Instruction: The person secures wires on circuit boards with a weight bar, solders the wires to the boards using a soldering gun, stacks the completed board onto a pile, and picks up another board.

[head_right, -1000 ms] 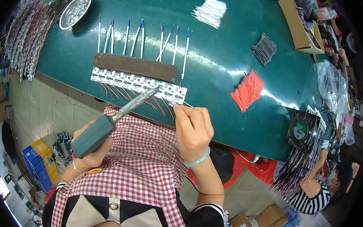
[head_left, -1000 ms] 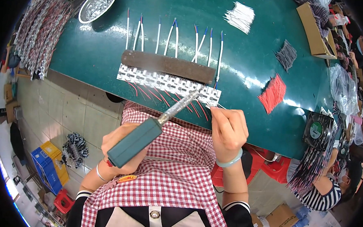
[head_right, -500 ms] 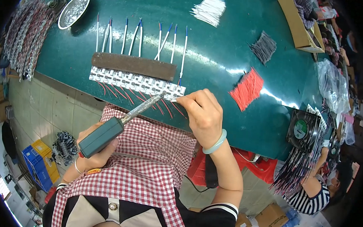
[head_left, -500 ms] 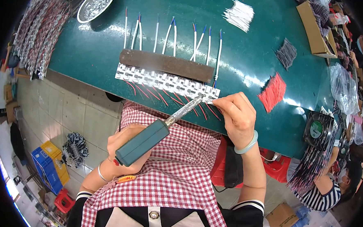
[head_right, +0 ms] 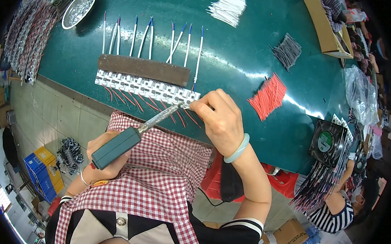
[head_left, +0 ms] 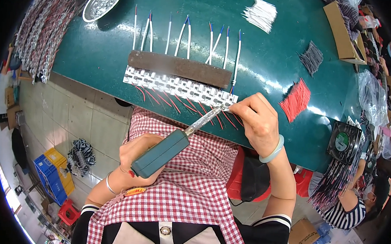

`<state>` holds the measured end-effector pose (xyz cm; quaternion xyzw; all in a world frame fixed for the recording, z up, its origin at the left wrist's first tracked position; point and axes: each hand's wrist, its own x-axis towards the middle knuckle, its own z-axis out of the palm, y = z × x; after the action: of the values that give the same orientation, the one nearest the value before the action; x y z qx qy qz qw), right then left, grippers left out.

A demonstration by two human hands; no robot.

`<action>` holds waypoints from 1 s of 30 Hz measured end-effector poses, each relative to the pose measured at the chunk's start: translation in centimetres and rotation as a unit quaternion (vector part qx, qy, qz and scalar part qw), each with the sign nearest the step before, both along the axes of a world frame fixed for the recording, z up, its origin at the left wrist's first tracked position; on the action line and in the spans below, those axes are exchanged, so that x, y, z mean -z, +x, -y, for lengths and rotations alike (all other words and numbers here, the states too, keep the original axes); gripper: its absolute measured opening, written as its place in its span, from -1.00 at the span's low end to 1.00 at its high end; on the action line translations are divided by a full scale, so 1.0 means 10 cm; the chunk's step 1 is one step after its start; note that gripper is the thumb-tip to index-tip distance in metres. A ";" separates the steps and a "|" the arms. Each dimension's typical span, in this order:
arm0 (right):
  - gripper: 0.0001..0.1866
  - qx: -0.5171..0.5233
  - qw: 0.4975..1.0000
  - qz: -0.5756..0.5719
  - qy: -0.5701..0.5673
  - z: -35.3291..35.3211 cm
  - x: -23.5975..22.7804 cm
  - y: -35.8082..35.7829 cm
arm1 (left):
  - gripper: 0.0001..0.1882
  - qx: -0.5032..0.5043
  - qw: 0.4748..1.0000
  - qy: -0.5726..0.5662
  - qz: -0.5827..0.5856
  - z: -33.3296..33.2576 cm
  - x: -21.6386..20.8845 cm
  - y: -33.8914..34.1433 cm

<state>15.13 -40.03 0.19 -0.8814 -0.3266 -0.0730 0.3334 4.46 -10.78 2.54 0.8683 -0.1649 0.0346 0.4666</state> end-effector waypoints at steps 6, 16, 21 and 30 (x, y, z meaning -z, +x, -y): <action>-0.73 -0.009 1.000 -0.002 -0.009 0.01 -0.02 0.01 | -0.75 -0.005 1.000 -0.012 -0.009 0.02 -0.01 0.01; -0.71 -0.011 1.000 0.002 -0.011 -0.01 -0.02 0.01 | -0.76 0.005 1.000 -0.016 -0.013 0.01 0.00 0.00; -0.73 -0.013 1.000 0.007 -0.011 -0.02 -0.03 0.02 | -0.79 0.006 0.995 -0.026 0.095 -0.06 0.11 -0.03; -0.78 0.006 1.000 0.029 0.002 -0.03 -0.04 -0.02 | -0.77 -0.011 0.997 0.022 0.067 -0.06 -0.02 0.00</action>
<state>14.96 -39.74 0.60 -0.8803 -0.3302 -0.1011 0.3254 4.43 -10.23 2.70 0.8756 -0.1870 0.0938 0.4353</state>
